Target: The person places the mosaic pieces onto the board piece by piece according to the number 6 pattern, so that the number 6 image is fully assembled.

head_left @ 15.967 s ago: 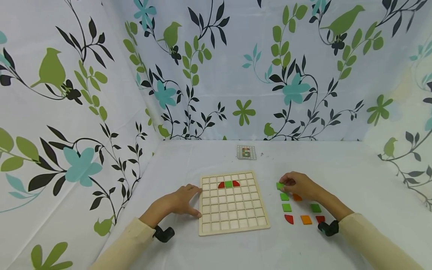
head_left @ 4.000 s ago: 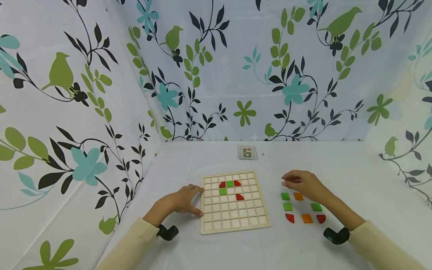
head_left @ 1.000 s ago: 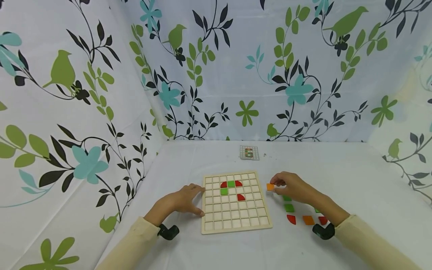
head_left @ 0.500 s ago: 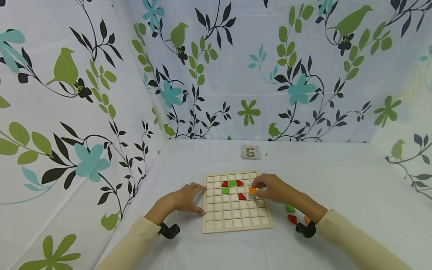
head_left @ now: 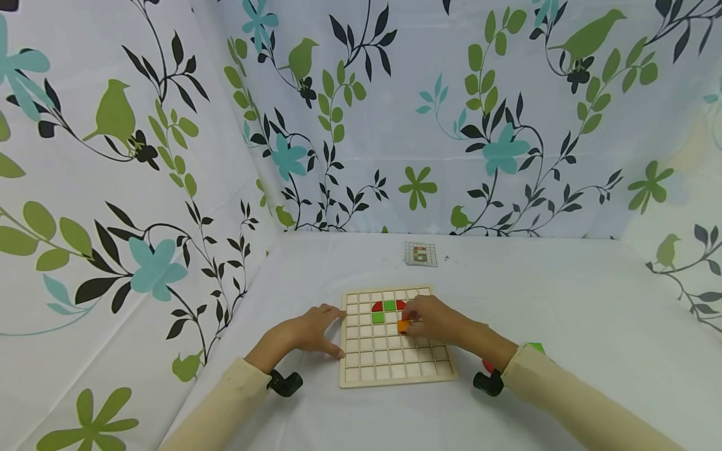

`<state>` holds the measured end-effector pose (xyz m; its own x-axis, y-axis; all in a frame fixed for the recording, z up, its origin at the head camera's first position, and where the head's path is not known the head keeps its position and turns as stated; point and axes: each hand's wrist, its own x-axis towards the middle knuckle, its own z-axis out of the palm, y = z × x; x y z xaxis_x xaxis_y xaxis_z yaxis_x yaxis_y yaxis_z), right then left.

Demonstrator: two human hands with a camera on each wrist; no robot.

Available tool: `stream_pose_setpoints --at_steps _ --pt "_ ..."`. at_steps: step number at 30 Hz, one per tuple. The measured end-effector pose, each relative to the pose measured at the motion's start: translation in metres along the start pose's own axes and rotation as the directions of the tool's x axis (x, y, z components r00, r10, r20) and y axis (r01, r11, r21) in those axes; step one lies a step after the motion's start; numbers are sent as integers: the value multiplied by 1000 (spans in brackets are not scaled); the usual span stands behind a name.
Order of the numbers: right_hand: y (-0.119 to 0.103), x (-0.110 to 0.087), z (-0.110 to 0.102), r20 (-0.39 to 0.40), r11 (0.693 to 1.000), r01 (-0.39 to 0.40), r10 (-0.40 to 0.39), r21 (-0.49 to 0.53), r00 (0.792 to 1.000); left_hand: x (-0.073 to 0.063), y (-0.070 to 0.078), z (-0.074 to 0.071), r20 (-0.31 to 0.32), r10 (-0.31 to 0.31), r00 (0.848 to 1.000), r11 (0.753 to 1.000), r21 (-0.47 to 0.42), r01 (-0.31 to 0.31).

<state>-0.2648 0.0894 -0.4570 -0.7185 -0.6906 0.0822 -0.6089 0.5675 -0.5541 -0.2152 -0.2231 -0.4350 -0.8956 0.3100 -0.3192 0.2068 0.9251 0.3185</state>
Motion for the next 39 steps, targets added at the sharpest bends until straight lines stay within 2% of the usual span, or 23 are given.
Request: stream_pose_setpoints --at_steps 7,11,18,28,33,39 --pt "-9 10 5 22 994 18 -16 -107 1000 1 1 0 4 -7 1000 1000 6 7" --pt "-13 14 5 45 991 19 -13 -129 999 0 1 0 2 -6 1000 1000 7 6" --pt "-17 15 2 89 989 40 -27 -143 996 1 -1 2 0 0 1000 1000 19 0" --pt "-16 18 2 105 987 72 -58 -140 993 0 -1 2 -4 0 1000 1000 12 0" --pt "-19 21 4 124 992 32 -17 -121 992 1 -2 2 -3 7 1000 1000 26 -6" --pt "-19 24 6 138 992 30 -13 -126 990 0 -2 1 -5 4 1000 1000 23 -4"
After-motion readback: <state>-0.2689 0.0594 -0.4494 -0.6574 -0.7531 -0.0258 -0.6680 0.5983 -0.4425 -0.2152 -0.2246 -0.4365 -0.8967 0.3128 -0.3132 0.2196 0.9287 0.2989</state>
